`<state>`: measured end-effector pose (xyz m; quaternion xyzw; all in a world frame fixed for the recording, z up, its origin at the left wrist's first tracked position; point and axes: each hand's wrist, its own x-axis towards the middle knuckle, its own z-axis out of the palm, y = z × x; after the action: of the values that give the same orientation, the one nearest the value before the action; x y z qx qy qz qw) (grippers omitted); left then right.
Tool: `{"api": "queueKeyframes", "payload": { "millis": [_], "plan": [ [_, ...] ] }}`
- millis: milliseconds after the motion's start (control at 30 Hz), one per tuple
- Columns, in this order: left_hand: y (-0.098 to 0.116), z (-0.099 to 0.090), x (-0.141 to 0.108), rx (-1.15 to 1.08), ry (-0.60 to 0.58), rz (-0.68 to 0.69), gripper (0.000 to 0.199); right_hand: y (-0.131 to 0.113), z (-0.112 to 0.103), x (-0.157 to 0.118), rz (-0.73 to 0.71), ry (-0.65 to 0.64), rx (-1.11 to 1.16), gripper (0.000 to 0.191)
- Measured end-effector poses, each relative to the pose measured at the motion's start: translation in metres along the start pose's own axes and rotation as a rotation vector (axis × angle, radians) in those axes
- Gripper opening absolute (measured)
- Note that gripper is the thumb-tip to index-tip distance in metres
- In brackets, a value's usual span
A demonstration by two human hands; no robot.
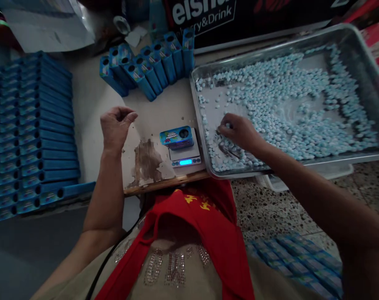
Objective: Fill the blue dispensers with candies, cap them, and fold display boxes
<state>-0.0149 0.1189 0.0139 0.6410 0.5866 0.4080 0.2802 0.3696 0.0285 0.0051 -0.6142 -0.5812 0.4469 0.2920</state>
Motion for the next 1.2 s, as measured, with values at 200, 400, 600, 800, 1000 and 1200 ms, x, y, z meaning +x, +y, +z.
{"api": "queueKeyframes", "payload": {
  "millis": [200,400,600,800,1000,1200],
  "plan": [
    [0.074,0.003,-0.045,-0.095,-0.105,0.092,0.017,0.009,-0.02,-0.009,0.274,0.113,0.6,0.018],
    [0.103,0.022,-0.063,-0.109,-0.179,0.167,0.024,0.006,-0.024,-0.024,0.196,-0.049,0.302,0.022],
    [0.115,0.047,-0.068,-0.07,-0.272,0.264,0.015,-0.025,-0.014,-0.02,0.188,-0.138,0.486,0.043],
    [0.099,0.031,-0.063,-0.075,-0.121,0.212,0.017,-0.081,0.001,-0.013,0.008,-0.214,0.416,0.032],
    [0.07,-0.001,-0.071,-0.092,-0.042,0.049,0.021,-0.121,0.021,-0.004,-0.27,-0.201,-0.116,0.023],
    [0.053,-0.01,-0.08,-0.121,-0.071,-0.041,0.024,-0.129,0.027,-0.004,-0.302,-0.206,-0.294,0.02]
  ]
}}
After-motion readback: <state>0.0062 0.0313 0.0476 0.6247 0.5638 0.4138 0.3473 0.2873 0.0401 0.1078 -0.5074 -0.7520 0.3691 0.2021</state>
